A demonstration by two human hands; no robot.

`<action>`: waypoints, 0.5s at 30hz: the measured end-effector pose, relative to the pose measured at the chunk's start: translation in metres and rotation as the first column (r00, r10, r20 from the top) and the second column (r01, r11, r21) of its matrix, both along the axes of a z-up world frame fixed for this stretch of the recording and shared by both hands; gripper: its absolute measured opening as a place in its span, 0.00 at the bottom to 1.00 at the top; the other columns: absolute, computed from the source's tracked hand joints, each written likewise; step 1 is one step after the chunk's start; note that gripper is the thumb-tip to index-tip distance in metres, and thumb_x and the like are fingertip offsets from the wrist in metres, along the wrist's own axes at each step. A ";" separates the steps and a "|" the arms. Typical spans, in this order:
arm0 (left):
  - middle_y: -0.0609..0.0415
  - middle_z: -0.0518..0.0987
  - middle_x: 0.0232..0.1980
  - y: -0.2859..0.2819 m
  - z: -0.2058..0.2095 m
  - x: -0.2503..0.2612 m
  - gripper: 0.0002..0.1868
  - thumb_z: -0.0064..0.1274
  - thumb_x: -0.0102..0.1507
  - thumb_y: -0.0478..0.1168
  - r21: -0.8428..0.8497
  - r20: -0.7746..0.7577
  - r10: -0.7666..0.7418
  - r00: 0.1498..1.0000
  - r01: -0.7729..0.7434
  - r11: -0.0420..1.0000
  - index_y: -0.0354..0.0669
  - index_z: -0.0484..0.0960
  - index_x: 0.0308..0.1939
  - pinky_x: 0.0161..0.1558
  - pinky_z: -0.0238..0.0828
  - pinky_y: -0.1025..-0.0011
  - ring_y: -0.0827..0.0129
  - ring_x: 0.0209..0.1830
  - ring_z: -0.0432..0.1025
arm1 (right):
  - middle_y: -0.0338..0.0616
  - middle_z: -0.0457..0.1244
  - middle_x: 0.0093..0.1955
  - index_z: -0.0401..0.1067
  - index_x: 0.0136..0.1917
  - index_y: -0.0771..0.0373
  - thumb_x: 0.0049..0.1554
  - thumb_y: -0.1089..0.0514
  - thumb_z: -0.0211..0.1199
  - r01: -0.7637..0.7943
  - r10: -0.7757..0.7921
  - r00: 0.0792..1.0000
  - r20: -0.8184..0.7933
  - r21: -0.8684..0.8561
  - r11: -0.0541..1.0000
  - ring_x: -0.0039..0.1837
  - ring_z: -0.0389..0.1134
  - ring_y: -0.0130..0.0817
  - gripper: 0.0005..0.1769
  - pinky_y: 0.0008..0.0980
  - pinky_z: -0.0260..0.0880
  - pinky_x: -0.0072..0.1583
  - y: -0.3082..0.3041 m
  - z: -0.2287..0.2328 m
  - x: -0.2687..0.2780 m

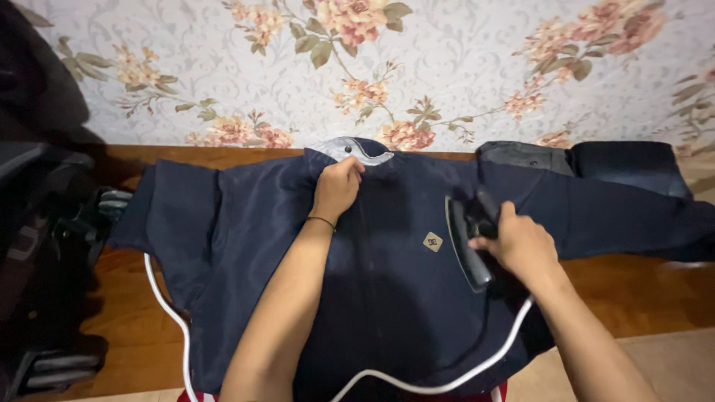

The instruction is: The person lays a dark blue jacket flat on a wooden surface and uses an electric iron to smooth the front and sleeves. The person repeatedly moves the iron across the fabric while holding the garment in place with the other hand.

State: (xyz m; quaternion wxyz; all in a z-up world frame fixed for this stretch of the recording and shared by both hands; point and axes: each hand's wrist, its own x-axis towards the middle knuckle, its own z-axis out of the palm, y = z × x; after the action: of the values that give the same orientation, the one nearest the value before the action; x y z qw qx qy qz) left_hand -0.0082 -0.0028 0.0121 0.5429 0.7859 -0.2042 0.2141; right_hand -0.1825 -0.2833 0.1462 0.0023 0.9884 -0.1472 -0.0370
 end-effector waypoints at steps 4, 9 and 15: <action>0.48 0.81 0.28 0.004 -0.001 -0.002 0.09 0.43 0.63 0.30 -0.028 0.019 -0.033 0.999 0.033 0.999 0.41 0.80 0.36 0.36 0.75 0.61 0.55 0.31 0.80 | 0.61 0.71 0.44 0.65 0.56 0.63 0.42 0.34 0.76 0.021 -0.022 0.999 0.039 0.034 0.999 0.52 0.73 0.61 0.42 0.54 0.73 0.53 0.015 0.010 -0.003; 0.45 0.81 0.29 0.002 0.000 -0.002 0.05 0.49 0.62 0.32 -0.025 0.008 0.045 0.999 -0.045 0.999 0.41 0.81 0.36 0.36 0.74 0.59 0.51 0.33 0.79 | 0.59 0.70 0.45 0.64 0.61 0.59 0.41 0.36 0.77 -0.096 0.094 0.995 0.023 0.081 0.992 0.52 0.73 0.60 0.44 0.54 0.73 0.52 0.056 0.021 -0.021; 0.45 0.81 0.29 0.002 0.003 -0.004 0.05 0.48 0.63 0.32 -0.052 -0.039 0.034 0.999 -0.036 0.998 0.41 0.81 0.36 0.37 0.75 0.60 0.52 0.33 0.80 | 0.59 0.71 0.47 0.62 0.59 0.61 0.43 0.35 0.75 -0.159 0.164 0.984 -0.064 0.072 0.985 0.54 0.73 0.60 0.42 0.54 0.73 0.54 0.066 0.009 0.004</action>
State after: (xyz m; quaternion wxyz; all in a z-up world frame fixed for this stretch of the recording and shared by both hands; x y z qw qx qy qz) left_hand -0.0125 -0.0012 0.0149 0.5633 0.7787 -0.1743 0.2142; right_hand -0.1788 -0.2169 0.1551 -0.0226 0.9947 -0.0651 -0.0761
